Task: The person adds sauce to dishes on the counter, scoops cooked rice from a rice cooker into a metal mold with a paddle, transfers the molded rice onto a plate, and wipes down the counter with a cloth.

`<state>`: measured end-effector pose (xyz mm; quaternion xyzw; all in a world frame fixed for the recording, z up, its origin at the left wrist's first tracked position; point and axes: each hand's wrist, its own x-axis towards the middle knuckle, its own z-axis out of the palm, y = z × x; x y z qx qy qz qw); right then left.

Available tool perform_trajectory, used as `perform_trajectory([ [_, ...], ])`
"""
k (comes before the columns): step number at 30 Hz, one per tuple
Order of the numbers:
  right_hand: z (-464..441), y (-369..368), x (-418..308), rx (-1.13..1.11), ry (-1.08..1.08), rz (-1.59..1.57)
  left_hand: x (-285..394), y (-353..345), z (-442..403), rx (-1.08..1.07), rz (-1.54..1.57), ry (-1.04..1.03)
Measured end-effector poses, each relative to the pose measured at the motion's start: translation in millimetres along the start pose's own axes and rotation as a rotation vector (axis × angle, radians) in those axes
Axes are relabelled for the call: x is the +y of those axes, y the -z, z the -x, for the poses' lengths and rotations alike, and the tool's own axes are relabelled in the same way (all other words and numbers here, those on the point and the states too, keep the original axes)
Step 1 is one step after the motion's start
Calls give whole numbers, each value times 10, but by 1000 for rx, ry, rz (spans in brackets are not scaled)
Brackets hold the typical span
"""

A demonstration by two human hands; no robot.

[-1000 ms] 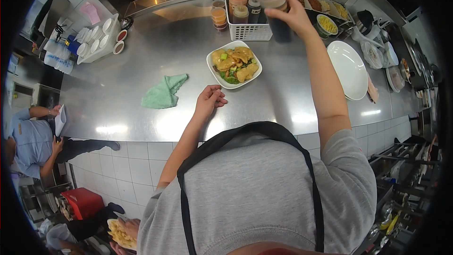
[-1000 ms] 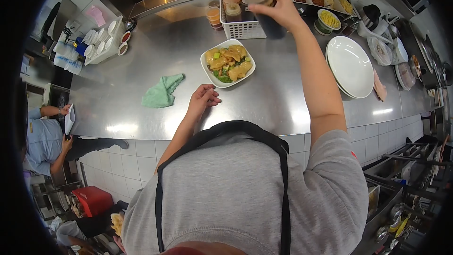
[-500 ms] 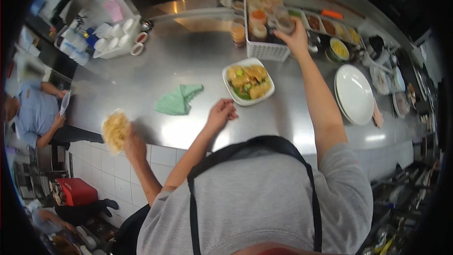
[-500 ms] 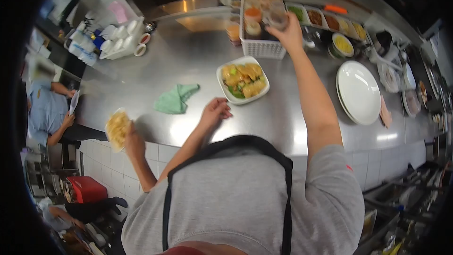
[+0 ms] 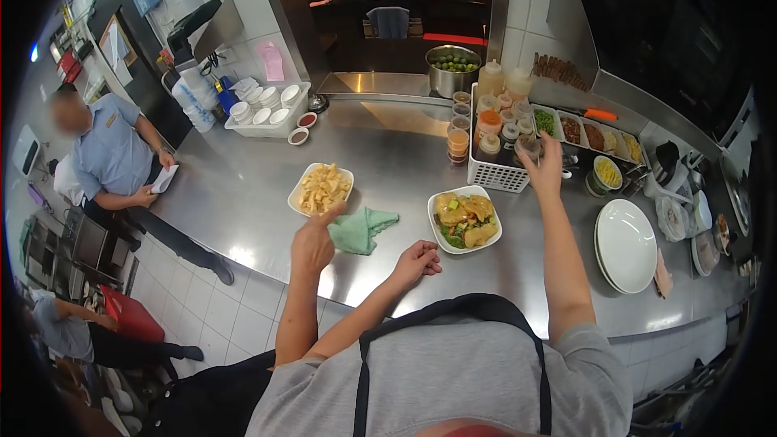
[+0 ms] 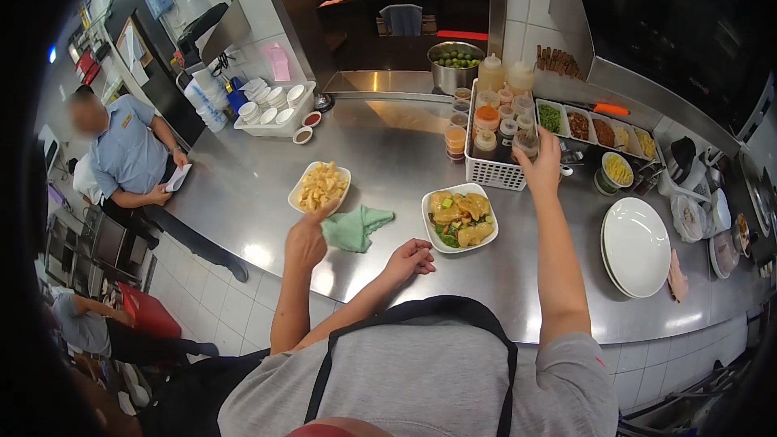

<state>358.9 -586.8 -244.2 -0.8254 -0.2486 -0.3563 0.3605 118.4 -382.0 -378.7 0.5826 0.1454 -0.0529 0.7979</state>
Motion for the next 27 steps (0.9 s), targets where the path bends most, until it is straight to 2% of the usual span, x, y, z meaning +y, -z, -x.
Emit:
perform_trajectory([
  [1, 68, 92, -82, 67, 54, -48, -4, -5, 6, 3, 3, -9],
  [3, 493, 40, 58, -120, -236, -253, -17, 2, 12, 6, 9, -16],
  [5, 882, 62, 105, -614, -781, -449, -31, 16, 12, -11, 2, -30],
  [7, 1261, 35, -1, -729, -1037, -636, 8, 48, 80, 9, 37, -4],
  [9, 1478, 11, -215, -667, -1208, -967, 112, 117, 199, 72, 64, 6],
  [12, 1549, -52, -329, -557, -1229, -982, 216, 393, 401, 286, 103, -97],
  [18, 1470, -335, -641, -631, -1246, -1053, 337, 1028, 709, 597, 154, -199],
  [21, 1430, -664, -830, -596, -1266, -1092, 327, 1142, 753, 650, 179, -197],
  [25, 1292, -1045, -948, -617, -1263, -1156, 175, 1073, 738, 619, 152, -182],
  [27, 1195, -1143, -997, -688, -1195, -1222, 126, 1071, 704, 642, 35, -296],
])
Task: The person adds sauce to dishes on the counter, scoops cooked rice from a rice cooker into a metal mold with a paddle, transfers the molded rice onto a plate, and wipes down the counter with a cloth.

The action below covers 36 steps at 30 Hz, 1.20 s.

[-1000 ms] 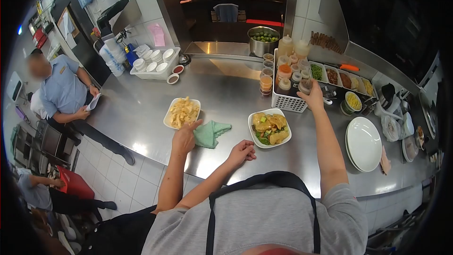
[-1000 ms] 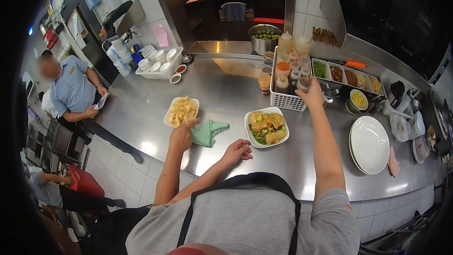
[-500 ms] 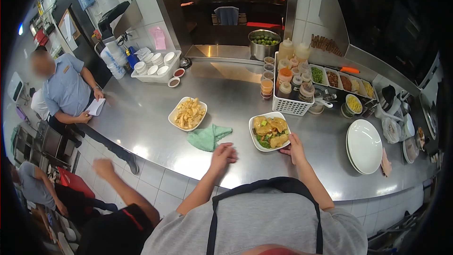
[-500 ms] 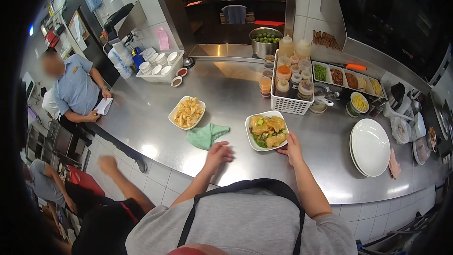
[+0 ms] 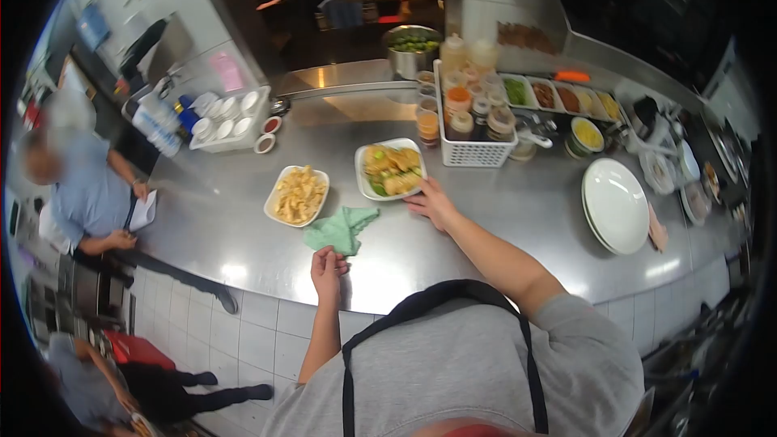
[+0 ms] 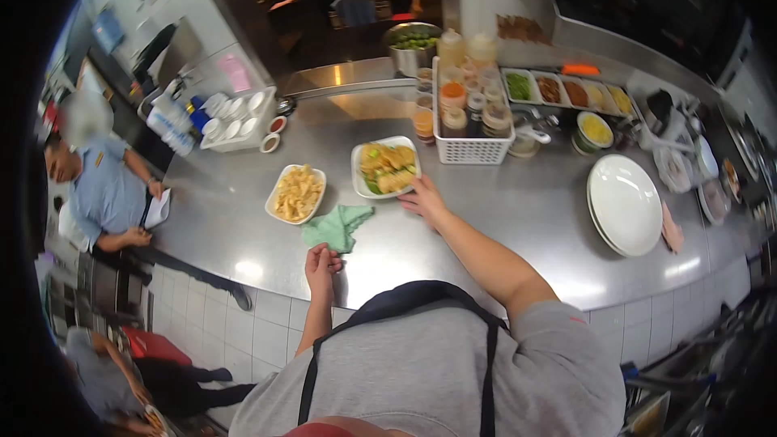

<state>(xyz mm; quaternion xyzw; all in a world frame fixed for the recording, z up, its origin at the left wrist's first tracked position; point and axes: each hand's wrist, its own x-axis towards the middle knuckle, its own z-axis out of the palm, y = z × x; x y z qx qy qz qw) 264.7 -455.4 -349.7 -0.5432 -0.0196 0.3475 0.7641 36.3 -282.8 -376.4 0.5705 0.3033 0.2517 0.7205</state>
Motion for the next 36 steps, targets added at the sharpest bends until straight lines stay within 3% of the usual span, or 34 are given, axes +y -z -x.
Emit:
perform_trajectory([
  [2, 58, -43, -173, -26, 5, 16, -56, -2, -1, -5, -29, -72],
  [4, 281, -97, -547, -174, -87, 598, -43, -47, 53, -1, -50, -125],
  [5, 324, 4, -680, -155, -100, 592, -91, -43, 46, -9, -85, -170],
  [7, 415, 269, -986, -811, 0, 871, -110, -80, 57, -22, -137, -220],
  [9, 704, 330, -1505, -859, -11, 671, -69, -180, 101, 9, -268, -248],
  [11, 760, 297, -1930, -639, 315, 824, -23, -269, 125, 46, -401, -281],
  [13, 626, 434, -2340, -355, 612, 774, 6, -329, 125, 67, -620, -360],
  [15, 294, 733, -2812, 63, 744, 936, -12, -321, 102, 90, -611, -336],
  [17, -257, 1225, -3219, 332, 818, 1142, -63, -284, 96, 91, -534, -360],
  [20, -911, 1706, -3605, 565, 692, 1249, 21, -350, 106, 124, -565, -332],
  [23, -1362, 2192, -3798, 634, 885, 1425, 17, -328, 83, 152, -581, -269],
  [26, -1588, 2512, -3986, 667, 848, 1472, -19, -333, 71, 177, -589, -305],
  [28, -1774, 2384, -3983, 684, 831, 1498, -84, -263, 50, 172, -672, -336],
  [30, -1529, 2119, -3990, 673, 668, 1506, -65, -289, 43, 196, -688, -298],
  [36, -1802, 2466, -4079, 595, 765, 1468, 17, -339, 85, 208, -691, -292],
])
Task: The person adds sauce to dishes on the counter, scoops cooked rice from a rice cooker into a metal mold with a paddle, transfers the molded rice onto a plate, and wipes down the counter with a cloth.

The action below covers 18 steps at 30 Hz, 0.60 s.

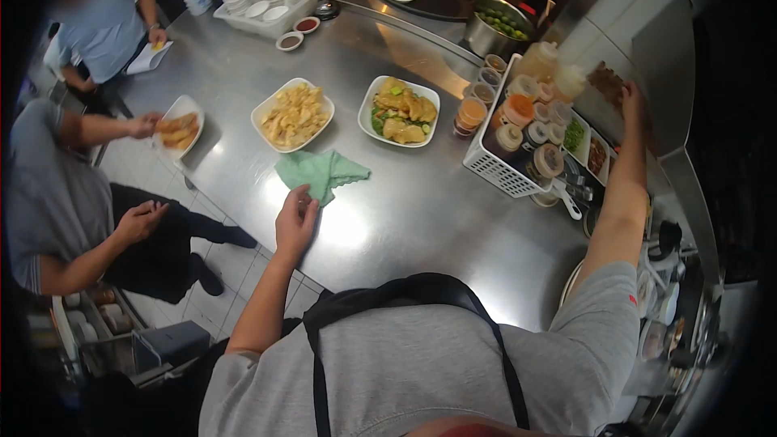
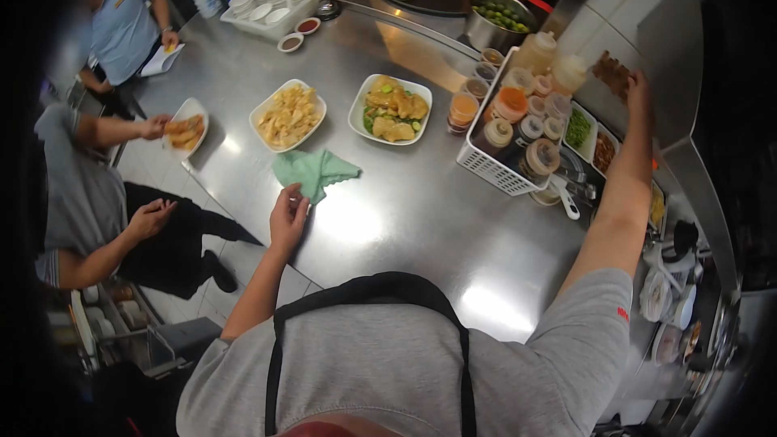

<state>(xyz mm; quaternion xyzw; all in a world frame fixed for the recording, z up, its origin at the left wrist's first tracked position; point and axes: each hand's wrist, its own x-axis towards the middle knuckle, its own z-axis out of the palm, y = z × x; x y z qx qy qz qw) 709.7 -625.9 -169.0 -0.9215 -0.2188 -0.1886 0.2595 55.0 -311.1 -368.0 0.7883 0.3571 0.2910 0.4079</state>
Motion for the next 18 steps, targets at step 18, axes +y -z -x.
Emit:
perform_trajectory([
  [18, 3066, -380, -3236, -1216, 670, -517, -342, 290, -1065, 173, 739, 464],
])
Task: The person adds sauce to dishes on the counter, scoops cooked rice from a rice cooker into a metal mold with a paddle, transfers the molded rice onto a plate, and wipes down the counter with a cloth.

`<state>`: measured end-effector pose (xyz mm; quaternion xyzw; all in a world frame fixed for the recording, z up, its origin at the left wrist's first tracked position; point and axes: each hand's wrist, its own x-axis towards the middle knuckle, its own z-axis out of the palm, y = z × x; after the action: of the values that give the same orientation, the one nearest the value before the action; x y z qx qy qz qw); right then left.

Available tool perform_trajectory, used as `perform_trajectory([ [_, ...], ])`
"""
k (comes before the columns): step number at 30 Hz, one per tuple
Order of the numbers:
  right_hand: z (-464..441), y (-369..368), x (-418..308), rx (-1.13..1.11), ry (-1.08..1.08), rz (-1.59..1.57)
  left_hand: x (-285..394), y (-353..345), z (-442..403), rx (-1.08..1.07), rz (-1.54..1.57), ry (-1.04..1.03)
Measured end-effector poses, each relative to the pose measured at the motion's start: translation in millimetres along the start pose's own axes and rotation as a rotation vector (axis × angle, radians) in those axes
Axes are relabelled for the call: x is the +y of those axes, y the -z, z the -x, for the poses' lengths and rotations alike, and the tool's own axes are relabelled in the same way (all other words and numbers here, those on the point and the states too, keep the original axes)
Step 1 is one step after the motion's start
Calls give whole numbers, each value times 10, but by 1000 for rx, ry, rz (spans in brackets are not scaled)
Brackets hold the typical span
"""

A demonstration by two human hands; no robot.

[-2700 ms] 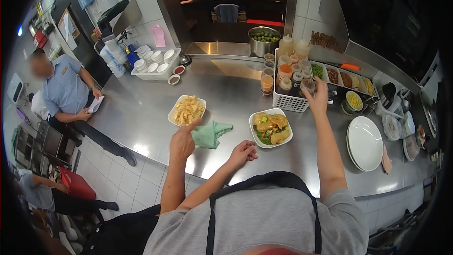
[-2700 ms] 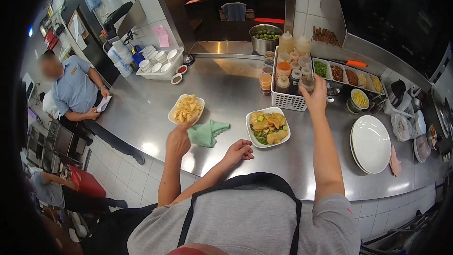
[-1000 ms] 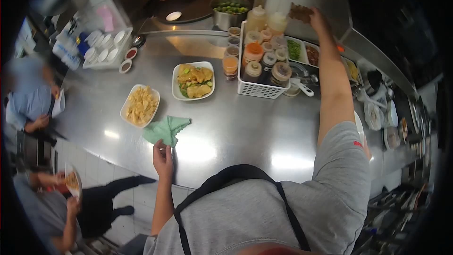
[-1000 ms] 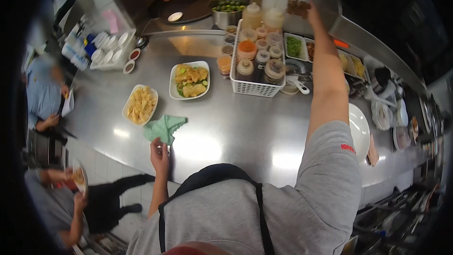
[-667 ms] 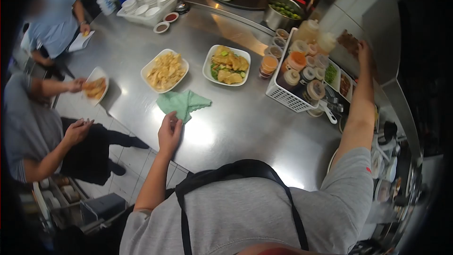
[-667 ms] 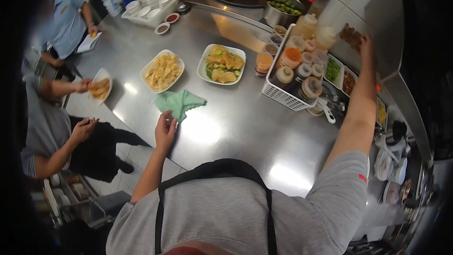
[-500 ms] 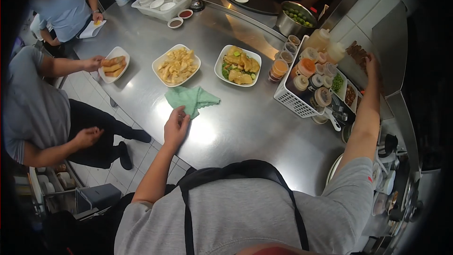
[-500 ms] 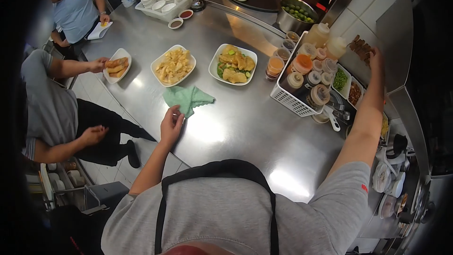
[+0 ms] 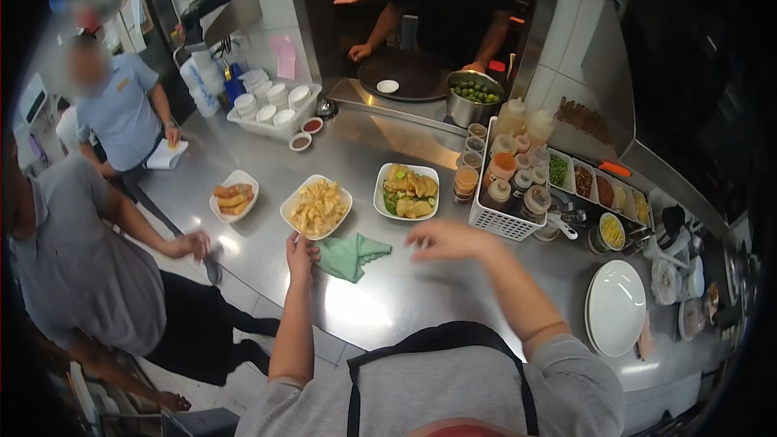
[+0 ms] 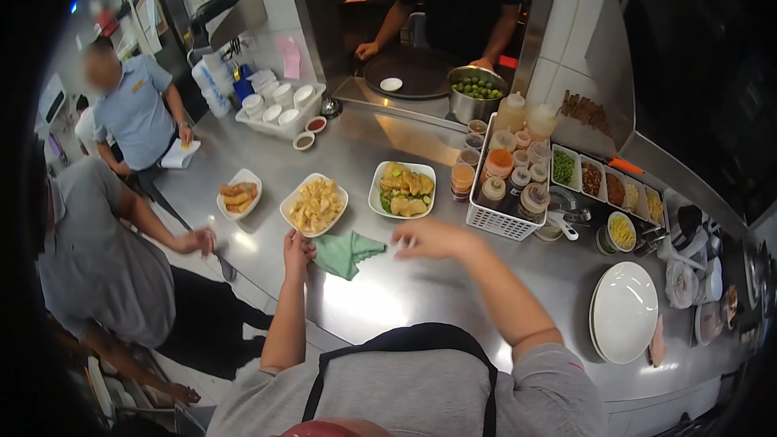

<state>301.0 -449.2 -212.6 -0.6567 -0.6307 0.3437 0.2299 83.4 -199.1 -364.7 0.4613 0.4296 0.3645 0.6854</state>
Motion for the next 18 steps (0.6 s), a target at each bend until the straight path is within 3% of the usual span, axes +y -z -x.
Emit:
perform_trajectory([
  [1, -258, -278, 126, -87, 88, 70, -24, 10, -38, -13, -6, -14],
  [6, -1000, -1220, 86, 283, -87, 366, 19, 45, -79, -107, 15, 71],
  [9, -1230, -1430, 488, 337, -54, 399, 87, 71, -44, -151, 21, 98],
  [11, -1097, -1308, 377, 327, -38, 477, 163, 80, -18, -208, 26, 113],
  [13, -821, -1072, 213, -47, -248, -145, 184, 136, -80, -255, -2, 112],
  [15, -604, -1158, 448, 152, -355, -853, 199, 139, -124, -278, -5, 115],
  [16, -548, -1156, 539, 152, -356, -853, 194, 149, -165, -297, -3, 124],
  [18, -516, -1154, 651, 690, -344, -1473, 171, 103, -218, -296, 19, 130],
])
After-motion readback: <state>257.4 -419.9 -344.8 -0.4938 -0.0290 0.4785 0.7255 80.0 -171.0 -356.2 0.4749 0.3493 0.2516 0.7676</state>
